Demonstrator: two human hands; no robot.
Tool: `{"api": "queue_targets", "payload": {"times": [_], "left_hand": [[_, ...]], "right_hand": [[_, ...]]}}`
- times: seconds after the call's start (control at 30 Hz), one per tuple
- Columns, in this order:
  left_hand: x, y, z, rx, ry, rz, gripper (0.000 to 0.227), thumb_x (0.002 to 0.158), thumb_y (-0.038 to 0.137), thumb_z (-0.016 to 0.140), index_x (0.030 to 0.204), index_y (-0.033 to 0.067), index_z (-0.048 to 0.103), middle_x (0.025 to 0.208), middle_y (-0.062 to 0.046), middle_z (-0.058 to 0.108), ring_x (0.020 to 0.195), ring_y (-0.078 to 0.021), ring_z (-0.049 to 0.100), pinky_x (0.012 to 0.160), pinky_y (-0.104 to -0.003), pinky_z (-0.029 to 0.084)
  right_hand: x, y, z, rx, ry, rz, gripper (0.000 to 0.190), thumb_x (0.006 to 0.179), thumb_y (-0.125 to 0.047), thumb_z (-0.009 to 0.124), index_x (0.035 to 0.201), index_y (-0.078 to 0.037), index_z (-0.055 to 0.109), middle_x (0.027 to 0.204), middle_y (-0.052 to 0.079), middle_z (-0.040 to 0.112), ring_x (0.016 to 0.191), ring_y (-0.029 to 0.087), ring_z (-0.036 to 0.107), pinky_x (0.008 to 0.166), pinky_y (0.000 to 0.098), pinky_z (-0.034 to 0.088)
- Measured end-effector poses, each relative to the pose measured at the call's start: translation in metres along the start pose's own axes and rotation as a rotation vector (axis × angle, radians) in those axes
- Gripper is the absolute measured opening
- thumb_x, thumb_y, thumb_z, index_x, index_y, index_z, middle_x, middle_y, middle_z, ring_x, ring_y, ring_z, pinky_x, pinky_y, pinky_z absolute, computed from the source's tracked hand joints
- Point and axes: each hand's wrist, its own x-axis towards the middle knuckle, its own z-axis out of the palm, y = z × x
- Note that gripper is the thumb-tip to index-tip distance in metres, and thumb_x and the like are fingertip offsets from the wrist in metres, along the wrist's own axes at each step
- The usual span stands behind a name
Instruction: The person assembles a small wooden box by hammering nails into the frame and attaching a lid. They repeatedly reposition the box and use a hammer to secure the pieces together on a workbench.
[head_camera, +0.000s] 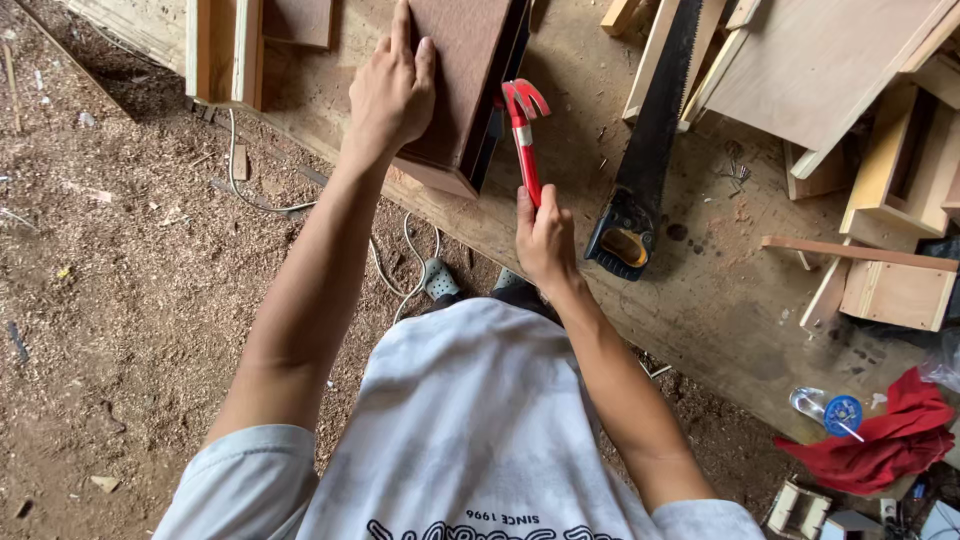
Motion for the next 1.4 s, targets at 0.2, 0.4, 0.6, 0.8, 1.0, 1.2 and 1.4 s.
{"api": "queue_targets", "payload": {"times": [0.2,0.4,0.6,0.8,1.0,1.2,1.4], "left_hand": [[0.004,-0.002,-0.005,0.031,-0.119,-0.044,0.107,0.097,0.080,0.044,0.163,0.0012,0.014,0.132,-0.029,0.061,0.079,-0.0285,0.070,0.056,-0.041,0.056],[0.015,-0.051,-0.023,0.089,-0.164,0.010,0.148,0.070,0.098,0.063,0.165,-0.0016,0.008,0.156,-0.041,0.027,0.123,-0.0493,0.056,0.077,-0.049,0.061],[0.023,-0.057,-0.030,-0.055,-0.273,0.038,0.141,0.069,0.070,0.079,0.169,0.0021,0.006,0.162,-0.035,0.027,0.143,-0.0507,0.044,0.108,-0.059,0.050],[0.026,0.042,-0.031,0.047,-0.419,0.280,0.147,0.045,0.053,0.097,0.164,0.0166,0.021,0.148,-0.020,0.039,0.135,-0.0383,0.042,0.115,-0.061,0.032],[0.026,0.101,-0.036,0.221,-0.458,0.406,0.148,0.034,0.053,0.099,0.161,0.0288,0.026,0.141,-0.012,0.048,0.131,-0.0327,0.045,0.115,-0.062,0.026],[0.013,0.094,-0.020,0.319,-0.295,0.397,0.149,0.037,0.052,0.099,0.165,0.0304,0.026,0.150,-0.024,0.040,0.138,-0.0414,0.037,0.112,-0.067,0.024],[-0.038,0.057,0.034,0.338,0.312,0.443,0.110,0.066,0.049,0.095,0.157,0.0167,0.043,0.152,-0.023,0.045,0.139,-0.0406,0.042,0.115,-0.059,0.035]], "right_hand": [[0.000,0.022,0.001,0.068,0.003,-0.025,0.029,0.113,-0.023,0.043,0.091,-0.004,0.049,0.052,0.003,0.051,0.034,0.014,0.047,0.027,0.0301,0.033],[-0.010,0.052,-0.031,-0.008,0.060,-0.067,0.038,0.111,-0.027,0.053,0.083,-0.002,0.051,0.055,0.013,0.054,0.044,0.025,0.056,0.042,0.0406,0.037],[-0.026,0.075,-0.056,0.004,0.003,0.002,0.039,0.109,-0.030,0.052,0.082,-0.002,0.054,0.056,0.011,0.058,0.048,0.027,0.061,0.047,0.0410,0.043],[-0.034,0.092,-0.077,-0.033,-0.007,-0.044,0.043,0.108,-0.034,0.052,0.080,-0.002,0.056,0.057,0.012,0.059,0.051,0.028,0.060,0.052,0.0423,0.044],[-0.046,0.099,-0.103,0.047,-0.084,-0.129,0.040,0.109,-0.034,0.050,0.089,0.000,0.059,0.071,0.014,0.057,0.060,0.028,0.057,0.055,0.0430,0.044],[-0.048,0.108,-0.110,0.076,-0.131,-0.256,0.042,0.112,-0.035,0.048,0.093,0.001,0.059,0.072,0.010,0.056,0.064,0.025,0.056,0.058,0.0429,0.045],[-0.047,0.123,-0.107,0.083,-0.252,-0.093,0.038,0.107,-0.033,0.049,0.091,-0.001,0.061,0.067,0.009,0.055,0.055,0.023,0.055,0.053,0.0400,0.045]]}}
